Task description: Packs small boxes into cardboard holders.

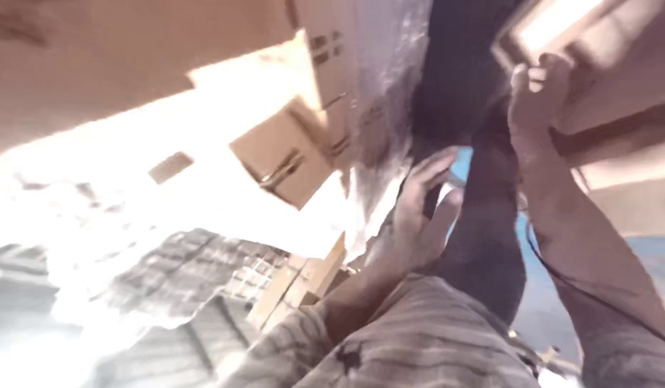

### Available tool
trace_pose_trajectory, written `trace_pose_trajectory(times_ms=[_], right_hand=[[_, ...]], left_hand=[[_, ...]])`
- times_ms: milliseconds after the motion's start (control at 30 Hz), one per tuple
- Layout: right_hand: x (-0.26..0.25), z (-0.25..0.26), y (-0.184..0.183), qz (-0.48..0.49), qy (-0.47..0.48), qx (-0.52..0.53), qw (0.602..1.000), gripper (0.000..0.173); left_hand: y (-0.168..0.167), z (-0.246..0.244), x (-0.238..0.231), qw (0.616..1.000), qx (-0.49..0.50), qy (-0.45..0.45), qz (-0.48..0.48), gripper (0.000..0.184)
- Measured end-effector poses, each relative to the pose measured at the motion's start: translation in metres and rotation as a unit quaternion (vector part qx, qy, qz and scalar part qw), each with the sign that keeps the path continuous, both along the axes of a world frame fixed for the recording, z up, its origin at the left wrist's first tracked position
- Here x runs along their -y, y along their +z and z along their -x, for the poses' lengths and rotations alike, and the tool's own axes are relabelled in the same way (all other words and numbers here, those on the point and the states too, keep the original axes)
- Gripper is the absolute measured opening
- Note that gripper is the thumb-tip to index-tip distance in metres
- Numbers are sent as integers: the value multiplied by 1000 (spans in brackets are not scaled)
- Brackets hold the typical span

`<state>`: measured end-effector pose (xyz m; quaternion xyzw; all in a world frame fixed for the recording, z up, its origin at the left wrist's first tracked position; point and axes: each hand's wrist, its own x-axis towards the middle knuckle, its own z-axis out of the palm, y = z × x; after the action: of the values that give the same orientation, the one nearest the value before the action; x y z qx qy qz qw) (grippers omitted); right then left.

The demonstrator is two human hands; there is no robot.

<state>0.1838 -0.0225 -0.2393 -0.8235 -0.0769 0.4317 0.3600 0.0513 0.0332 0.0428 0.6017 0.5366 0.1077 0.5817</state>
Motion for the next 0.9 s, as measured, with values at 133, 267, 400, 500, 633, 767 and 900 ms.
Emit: trace_pose_trajectory(times_ms=[133,267,400,500,633,767,900], right_hand=[[-65,75,170,-198,98,-167,961,68],[-109,158,253,-268,220,-186,919,112],[-135,214,285,-180,179,-95,963,120],[-140,234,285,-188,115,-66,973,112],[-147,261,285,-152,161,-76,972,125],[-91,223,274,-262,51,-245,932,128],[17,153,254,-308,-15,-340,888,129]], left_hand=[[102,96,-55,939,-61,-55,-335,37],[120,221,-145,883,-222,58,-410,53],[102,296,-190,895,-352,262,-79,65],[63,324,-205,915,-259,299,74,82],[42,323,-190,939,-43,314,135,93],[57,301,-159,969,79,203,113,93],[79,245,-118,983,96,-33,150,88]])
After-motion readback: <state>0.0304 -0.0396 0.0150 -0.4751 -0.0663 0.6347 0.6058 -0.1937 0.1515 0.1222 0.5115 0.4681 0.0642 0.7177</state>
